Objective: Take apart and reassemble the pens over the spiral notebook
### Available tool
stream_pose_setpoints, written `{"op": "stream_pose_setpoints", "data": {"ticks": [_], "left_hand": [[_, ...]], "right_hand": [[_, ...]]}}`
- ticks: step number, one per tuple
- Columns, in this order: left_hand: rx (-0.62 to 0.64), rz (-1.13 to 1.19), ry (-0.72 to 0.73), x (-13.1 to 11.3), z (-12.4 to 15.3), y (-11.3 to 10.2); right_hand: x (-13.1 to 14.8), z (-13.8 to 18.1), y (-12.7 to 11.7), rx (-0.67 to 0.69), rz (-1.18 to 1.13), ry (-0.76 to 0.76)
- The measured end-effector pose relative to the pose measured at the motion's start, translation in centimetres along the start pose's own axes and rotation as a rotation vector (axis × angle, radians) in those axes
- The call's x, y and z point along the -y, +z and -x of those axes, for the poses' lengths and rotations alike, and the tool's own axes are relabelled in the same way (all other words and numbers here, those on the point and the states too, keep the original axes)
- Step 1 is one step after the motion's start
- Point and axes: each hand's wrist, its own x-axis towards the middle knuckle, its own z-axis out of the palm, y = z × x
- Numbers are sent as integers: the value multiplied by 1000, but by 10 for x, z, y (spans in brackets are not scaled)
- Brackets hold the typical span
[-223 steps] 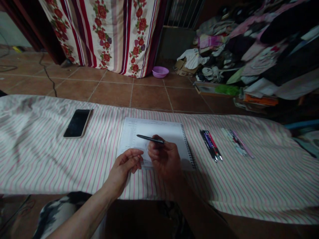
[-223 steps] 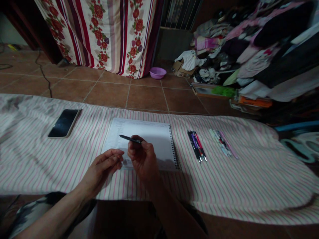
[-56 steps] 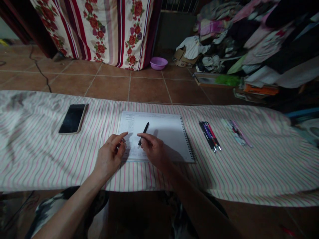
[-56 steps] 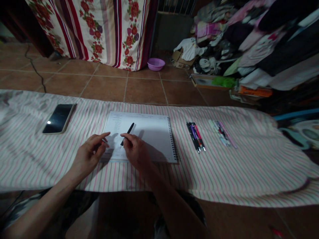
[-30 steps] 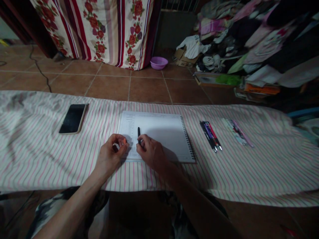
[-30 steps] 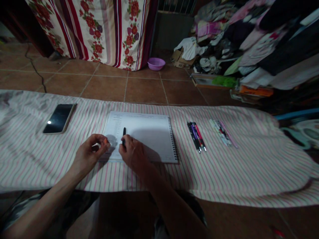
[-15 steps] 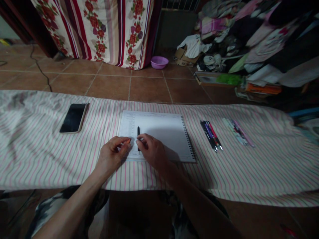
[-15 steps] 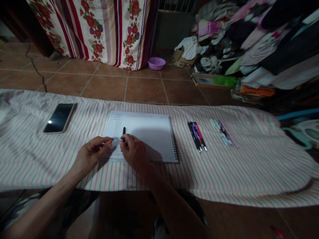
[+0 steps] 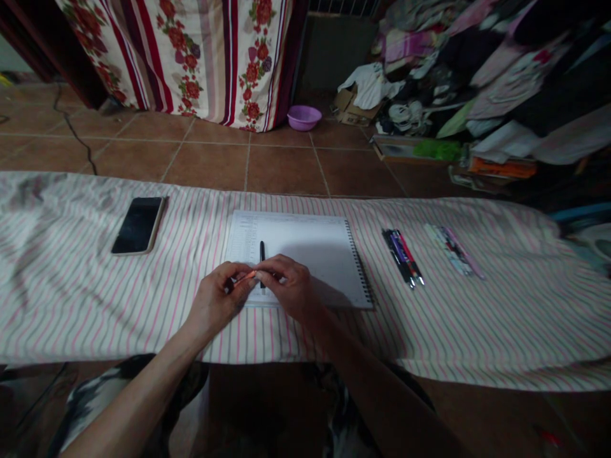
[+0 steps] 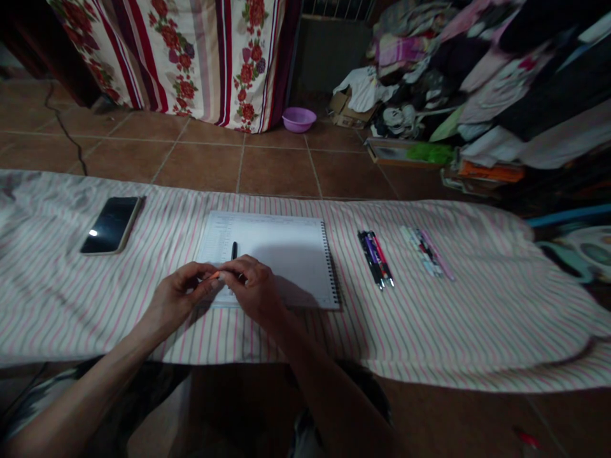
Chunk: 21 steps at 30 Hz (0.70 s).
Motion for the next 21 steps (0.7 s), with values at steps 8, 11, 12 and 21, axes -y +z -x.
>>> {"op": "stream_pose_setpoints", "data": {"ticks": [8, 11, 12, 21], "left_hand": [[52, 176, -94, 2, 1, -1], [56, 173, -94, 3, 1, -1], [53, 154, -90, 3, 1, -1], [28, 97, -111, -3, 0, -1]], "right_hand": [[0, -1, -3, -35, 26, 40], [0, -1, -3, -39, 20, 43], [1, -1, -3, -37, 21, 40], [-1, 1, -2, -14, 17, -11]]}}
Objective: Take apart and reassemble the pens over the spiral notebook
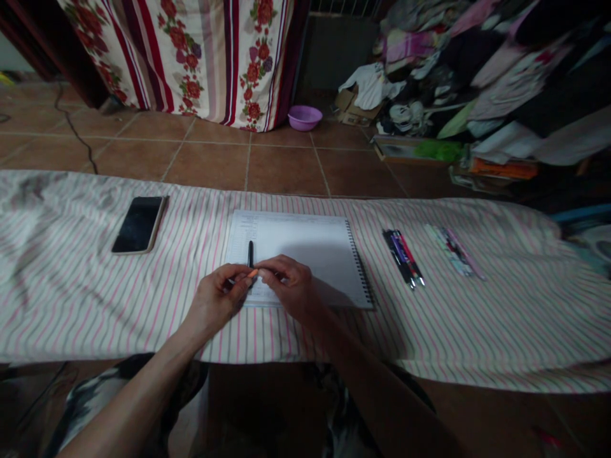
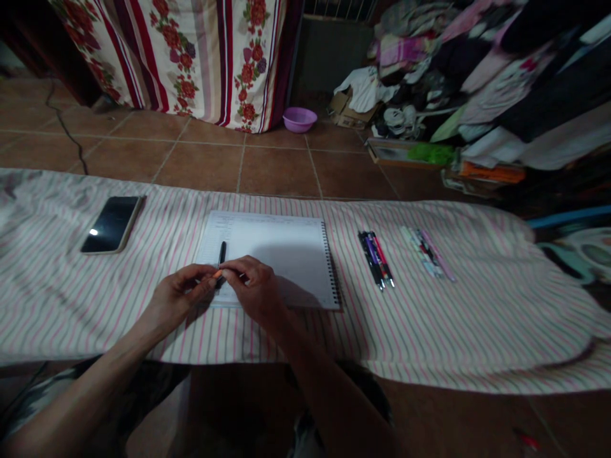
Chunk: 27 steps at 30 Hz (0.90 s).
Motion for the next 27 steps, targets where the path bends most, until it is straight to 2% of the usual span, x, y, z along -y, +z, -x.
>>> {"op": "stream_pose_setpoints", "data": {"ticks": [9, 18, 24, 27], "left_hand": [[-19, 135, -67, 2, 0, 3], [17, 217, -91, 0, 0, 4], [31, 418, -175, -2, 0, 6], [23, 463, -199, -3, 0, 7]], "right_hand": [[3, 1, 2, 29, 3, 64], [2, 0, 2, 14, 20, -31], [1, 5, 7, -24, -60, 134], [1, 5, 8, -41, -55, 131]]}}
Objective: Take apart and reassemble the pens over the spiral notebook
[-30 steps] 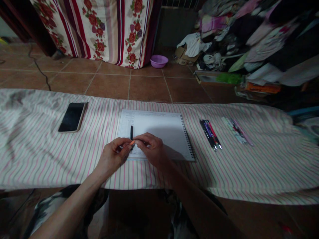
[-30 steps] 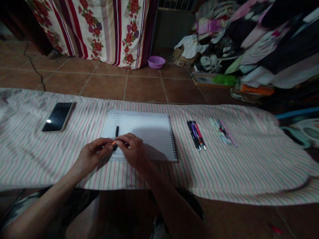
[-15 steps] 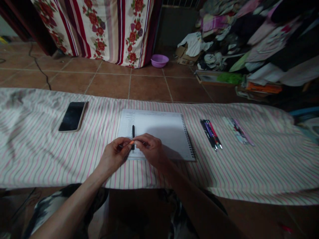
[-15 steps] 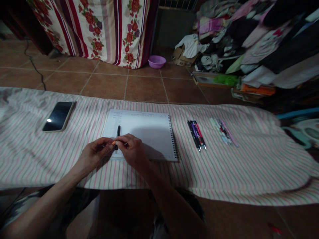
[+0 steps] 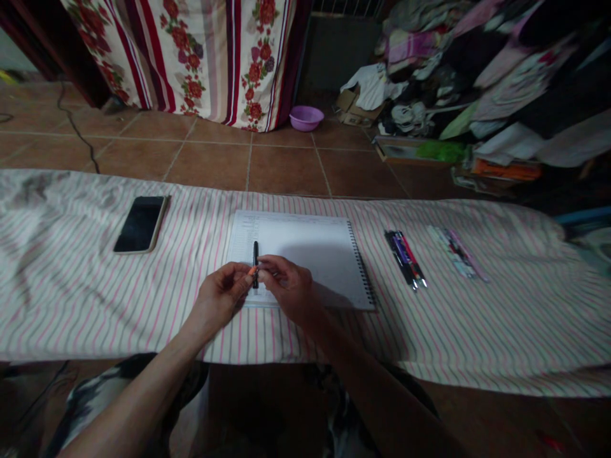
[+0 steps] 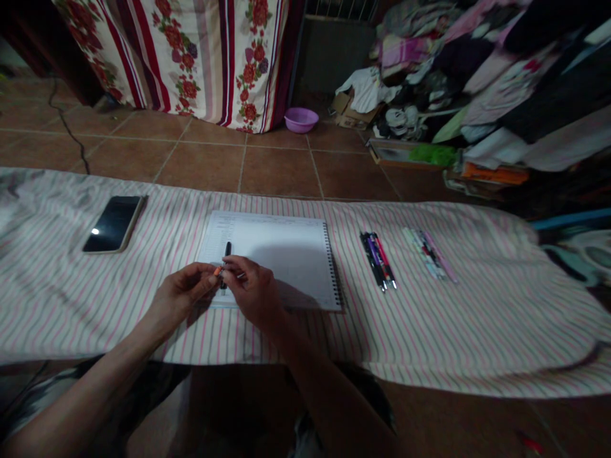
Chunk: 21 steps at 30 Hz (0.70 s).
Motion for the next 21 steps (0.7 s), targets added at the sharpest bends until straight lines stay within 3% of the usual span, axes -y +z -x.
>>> {"op": "stream_pose_setpoints", "data": {"ticks": [5, 15, 21], "left_hand": [[-2, -14, -1, 0, 0, 0], [-61, -34, 5, -1, 1, 1], [-112, 4, 19, -9, 4, 3]], "right_hand": [[4, -3, -2, 13, 93, -127], [7, -4, -2, 1, 154, -240], [12, -3, -1, 36, 108, -224]]}}
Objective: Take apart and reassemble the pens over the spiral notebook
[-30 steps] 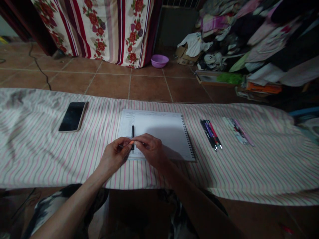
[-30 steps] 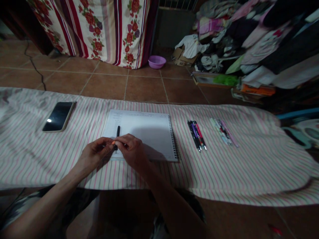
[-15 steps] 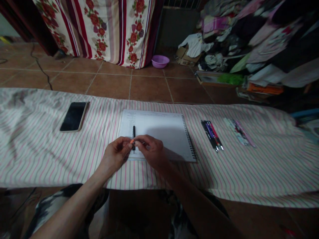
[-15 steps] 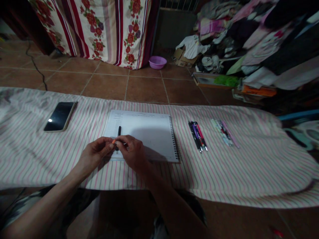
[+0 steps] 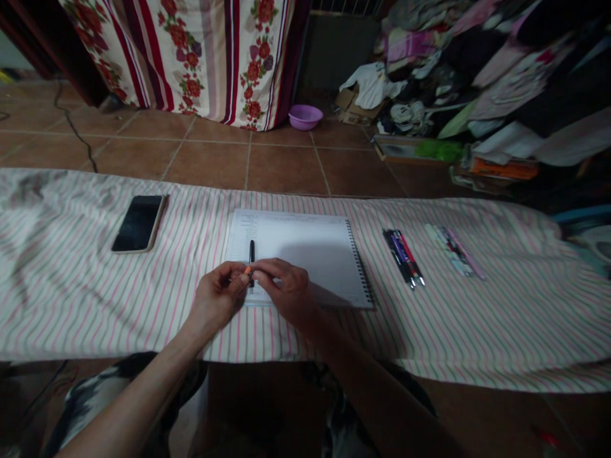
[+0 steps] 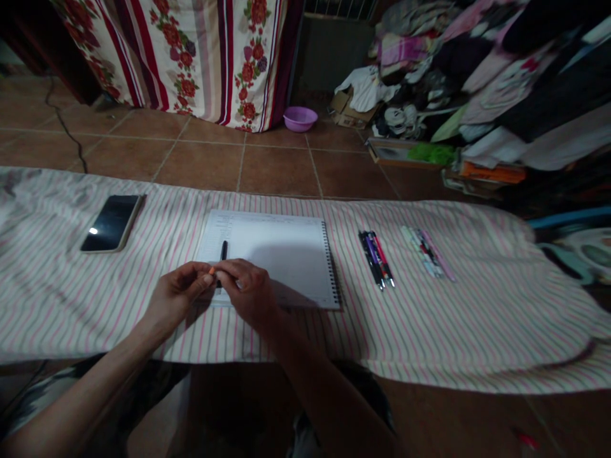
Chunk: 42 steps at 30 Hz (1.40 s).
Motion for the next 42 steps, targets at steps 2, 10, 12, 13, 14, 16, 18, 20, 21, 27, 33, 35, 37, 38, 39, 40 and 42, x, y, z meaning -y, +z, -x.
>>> {"op": "stream_pose_setpoints", "data": {"ticks": [2, 10, 12, 13, 14, 16, 18, 20, 21, 27, 33, 35, 37, 38, 39, 40, 42], "left_hand": [[-3, 6, 19, -3, -1, 0], [-44, 231, -87, -4, -2, -1], [-62, 270, -99, -5, -2, -4], [-57, 289, -103, -5, -2, -6], [-50, 311, -110, -6, -2, -9], [-33, 362, -130, -7, -3, -14], [-22, 415, -149, -8, -4, -19], [-26, 458, -160, -9, -4, -23], [-27, 480, -171, -10, -5, -25], [26, 616, -318, -7, -7, -33], [50, 666, -359, 2, -11, -38], [33, 664, -353, 3, -12, -38], [17, 667, -365, 3, -12, -39], [14, 673, -375, 2, -13, -39], [13, 680, -385, 1, -13, -39], [14, 687, -394, 1, -13, -39], [14, 695, -414, 0, -13, -39]], "right_hand": [[-2, 2, 3, -12, -66, 56], [-16, 0, 8, -20, 55, 170], [-16, -4, 7, 23, 166, 99], [-16, -6, 7, 45, 194, 68], [-15, -8, 7, 70, 214, 42], [-13, -10, 8, 128, 252, 5], [-12, -11, 9, 196, 303, -19], [-12, -12, 11, 255, 352, -33], [-12, -12, 11, 279, 372, -37], [-15, -10, 15, 376, 461, -95], [-13, -11, 19, 391, 506, -108], [-10, -13, 20, 398, 522, -102], [-9, -14, 21, 406, 538, -97], [-8, -15, 21, 405, 542, -92], [-8, -15, 22, 399, 538, -85], [-9, -16, 22, 388, 526, -76], [-11, -16, 24, 343, 487, -49]]}}
